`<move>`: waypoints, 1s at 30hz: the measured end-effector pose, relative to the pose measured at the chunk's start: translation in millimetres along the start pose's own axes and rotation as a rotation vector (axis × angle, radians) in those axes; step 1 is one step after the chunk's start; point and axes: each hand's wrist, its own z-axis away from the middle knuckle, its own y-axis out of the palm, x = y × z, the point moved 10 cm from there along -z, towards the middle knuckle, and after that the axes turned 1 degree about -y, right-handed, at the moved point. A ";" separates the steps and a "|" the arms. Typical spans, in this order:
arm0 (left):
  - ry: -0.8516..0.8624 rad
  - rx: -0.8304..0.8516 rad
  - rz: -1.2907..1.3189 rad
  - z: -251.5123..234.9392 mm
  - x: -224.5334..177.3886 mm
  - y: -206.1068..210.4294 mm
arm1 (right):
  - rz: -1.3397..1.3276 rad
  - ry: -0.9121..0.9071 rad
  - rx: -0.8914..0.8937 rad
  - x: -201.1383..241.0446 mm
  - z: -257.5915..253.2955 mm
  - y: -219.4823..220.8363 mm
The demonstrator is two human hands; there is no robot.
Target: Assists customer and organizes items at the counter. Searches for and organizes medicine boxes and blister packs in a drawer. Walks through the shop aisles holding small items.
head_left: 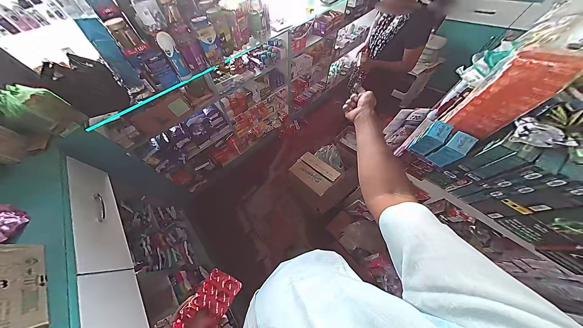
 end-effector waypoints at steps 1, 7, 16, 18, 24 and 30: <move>0.003 -0.001 -0.005 0.8 0.5 -0.5 | -0.015 0.016 -0.014 -9.2 0.0 -11.7; 0.004 -0.002 -0.010 5.7 -1.0 5.3 | -0.016 0.007 0.100 -19.0 9.2 -21.9; -0.025 0.019 -0.045 7.4 9.5 4.2 | 0.074 -0.220 0.092 47.4 32.3 -0.8; -0.024 0.020 -0.033 8.8 9.4 4.9 | 0.082 -0.199 0.100 44.6 33.5 1.1; -0.052 -0.017 -0.014 13.3 13.9 0.5 | 0.389 -0.174 0.177 -3.1 38.8 -12.8; -0.044 0.014 0.028 14.0 17.1 5.0 | 0.740 0.070 0.363 -120.0 76.6 -37.2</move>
